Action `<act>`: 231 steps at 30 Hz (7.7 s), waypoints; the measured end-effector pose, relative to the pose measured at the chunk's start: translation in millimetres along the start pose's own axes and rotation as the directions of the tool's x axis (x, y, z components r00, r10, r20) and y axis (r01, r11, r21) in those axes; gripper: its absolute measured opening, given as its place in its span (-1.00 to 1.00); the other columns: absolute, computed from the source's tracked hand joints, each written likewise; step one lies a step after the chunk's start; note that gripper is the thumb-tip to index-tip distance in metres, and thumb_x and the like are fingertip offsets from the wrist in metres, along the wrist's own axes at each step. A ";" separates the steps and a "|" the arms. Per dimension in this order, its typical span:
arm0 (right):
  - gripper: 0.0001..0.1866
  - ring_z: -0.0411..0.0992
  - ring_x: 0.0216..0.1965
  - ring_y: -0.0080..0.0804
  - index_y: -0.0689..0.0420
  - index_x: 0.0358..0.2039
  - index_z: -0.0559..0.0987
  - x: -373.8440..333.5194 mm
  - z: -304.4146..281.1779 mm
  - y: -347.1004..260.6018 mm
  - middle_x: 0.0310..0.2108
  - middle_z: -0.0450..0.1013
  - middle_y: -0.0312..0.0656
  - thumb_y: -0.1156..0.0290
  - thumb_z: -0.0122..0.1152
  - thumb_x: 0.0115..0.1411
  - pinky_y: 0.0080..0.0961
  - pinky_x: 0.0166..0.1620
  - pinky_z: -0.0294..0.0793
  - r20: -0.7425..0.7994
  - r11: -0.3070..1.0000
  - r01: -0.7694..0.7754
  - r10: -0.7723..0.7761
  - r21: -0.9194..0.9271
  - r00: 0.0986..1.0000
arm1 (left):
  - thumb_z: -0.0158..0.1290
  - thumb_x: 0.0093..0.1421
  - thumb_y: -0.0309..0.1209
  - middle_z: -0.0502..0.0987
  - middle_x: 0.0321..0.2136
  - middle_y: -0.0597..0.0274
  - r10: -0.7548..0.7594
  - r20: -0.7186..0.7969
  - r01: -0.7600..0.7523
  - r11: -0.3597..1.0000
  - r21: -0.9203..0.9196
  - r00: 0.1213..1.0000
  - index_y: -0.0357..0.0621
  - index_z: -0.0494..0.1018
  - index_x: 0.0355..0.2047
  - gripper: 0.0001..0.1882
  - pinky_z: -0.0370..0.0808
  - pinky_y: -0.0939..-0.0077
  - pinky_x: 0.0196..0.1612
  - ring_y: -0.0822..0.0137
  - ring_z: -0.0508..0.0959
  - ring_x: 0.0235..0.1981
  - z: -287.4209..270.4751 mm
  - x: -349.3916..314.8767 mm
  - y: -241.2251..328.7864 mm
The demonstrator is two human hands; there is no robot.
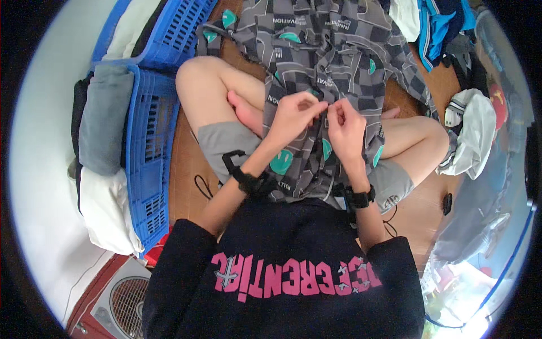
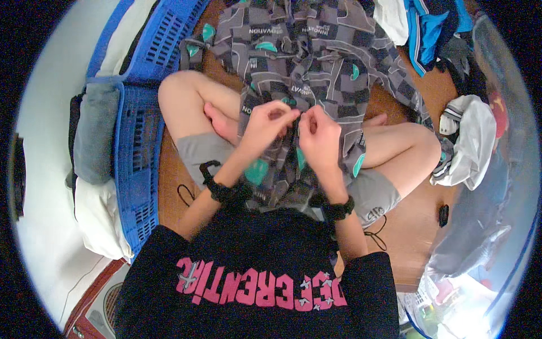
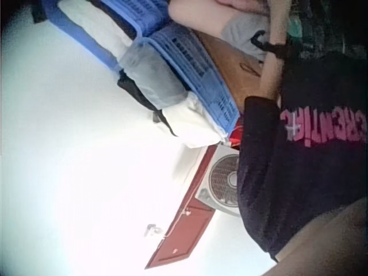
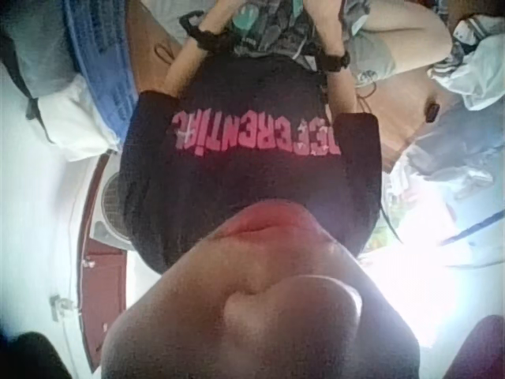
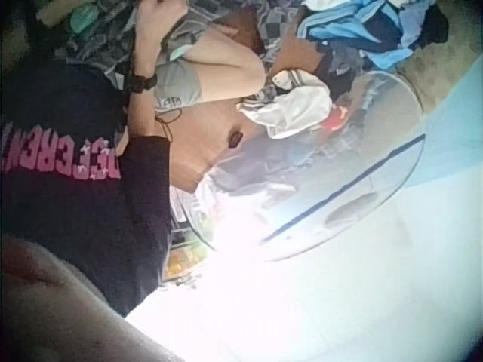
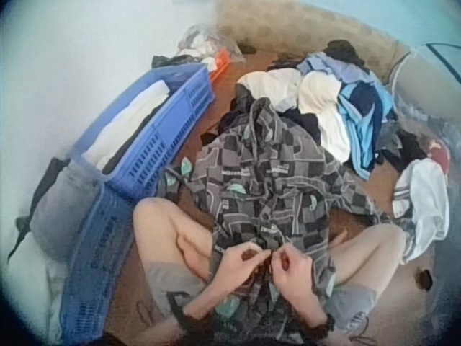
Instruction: Fastening toggles on a patterned jacket while sitting cross-legged on the floor.
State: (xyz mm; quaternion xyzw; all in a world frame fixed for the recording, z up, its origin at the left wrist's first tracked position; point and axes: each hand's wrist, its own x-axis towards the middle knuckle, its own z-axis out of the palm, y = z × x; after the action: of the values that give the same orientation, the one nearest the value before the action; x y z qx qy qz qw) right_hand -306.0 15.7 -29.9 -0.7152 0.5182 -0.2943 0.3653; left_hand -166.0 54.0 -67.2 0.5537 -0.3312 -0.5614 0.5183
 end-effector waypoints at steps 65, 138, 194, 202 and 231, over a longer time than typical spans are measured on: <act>-0.85 0.18 -0.55 -0.74 0.13 -0.42 0.43 11.1 -30.3 32.3 -0.60 0.25 -0.48 0.40 0.08 0.31 -0.70 -0.49 0.14 0.447 0.670 -0.365 0.056 0.646 0.893 | 0.05 0.32 -0.17 0.42 -0.51 0.57 -0.236 0.156 0.267 0.936 -0.230 0.959 -0.02 0.49 -0.37 -0.77 0.29 0.67 -0.41 0.66 0.38 -0.49 21.9 6.6 28.5; -0.87 0.44 -0.56 -0.29 0.26 -0.22 0.46 -57.4 -68.3 1.8 -0.51 0.47 -0.03 0.48 0.11 0.27 -0.44 -0.45 0.37 0.008 0.998 -0.070 0.070 0.008 0.998 | 0.22 0.10 -0.46 0.51 -0.54 0.12 -0.115 0.121 0.011 0.768 0.640 0.986 -0.29 0.32 0.02 -0.51 0.46 0.43 -0.41 0.27 0.55 -0.53 13.8 -64.8 35.5; -0.73 0.41 -0.21 -0.12 0.11 -0.32 0.58 -27.5 -217.4 -47.5 -0.34 0.46 -0.18 0.67 0.15 -0.08 -0.26 -0.13 0.40 0.254 0.694 0.303 -0.176 -0.653 0.951 | 0.10 -0.01 -0.67 0.49 -0.37 -0.06 0.234 0.313 -0.378 0.326 0.867 0.920 -0.23 0.35 -0.21 -0.68 0.48 0.16 -0.22 -0.08 0.53 -0.30 5.6 -82.1 51.1; -0.57 0.42 -0.13 -0.09 0.07 -0.14 0.50 -57.0 -174.1 -29.3 -0.24 0.43 -0.17 0.68 0.11 -0.08 -0.21 -0.11 0.39 0.398 0.759 0.262 -0.004 -0.596 0.917 | 0.25 -0.02 -0.47 0.57 -0.40 0.03 0.080 0.387 -0.340 0.658 0.672 0.919 -0.22 0.55 -0.35 -0.80 0.50 0.28 -0.26 0.05 0.59 -0.35 1.9 -69.4 65.2; -0.81 0.54 -0.39 -0.26 0.18 -0.25 0.58 -59.0 -100.5 -0.8 -0.38 0.52 0.01 0.55 0.13 0.09 -0.38 -0.36 0.50 0.146 0.943 -0.289 0.314 -0.166 0.938 | 0.29 0.04 -0.47 0.62 -0.34 0.17 -0.030 0.229 -0.043 0.951 0.308 0.973 -0.25 0.57 -0.30 -0.79 0.52 0.50 -0.24 0.38 0.61 -0.30 19.6 -67.7 39.9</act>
State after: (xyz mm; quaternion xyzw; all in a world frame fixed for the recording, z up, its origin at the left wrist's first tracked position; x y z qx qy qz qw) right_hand -403.1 50.5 24.6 -0.6737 0.6084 -0.1348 0.3971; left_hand -186.4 104.5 -7.3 0.5581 -0.4751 -0.5611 0.3847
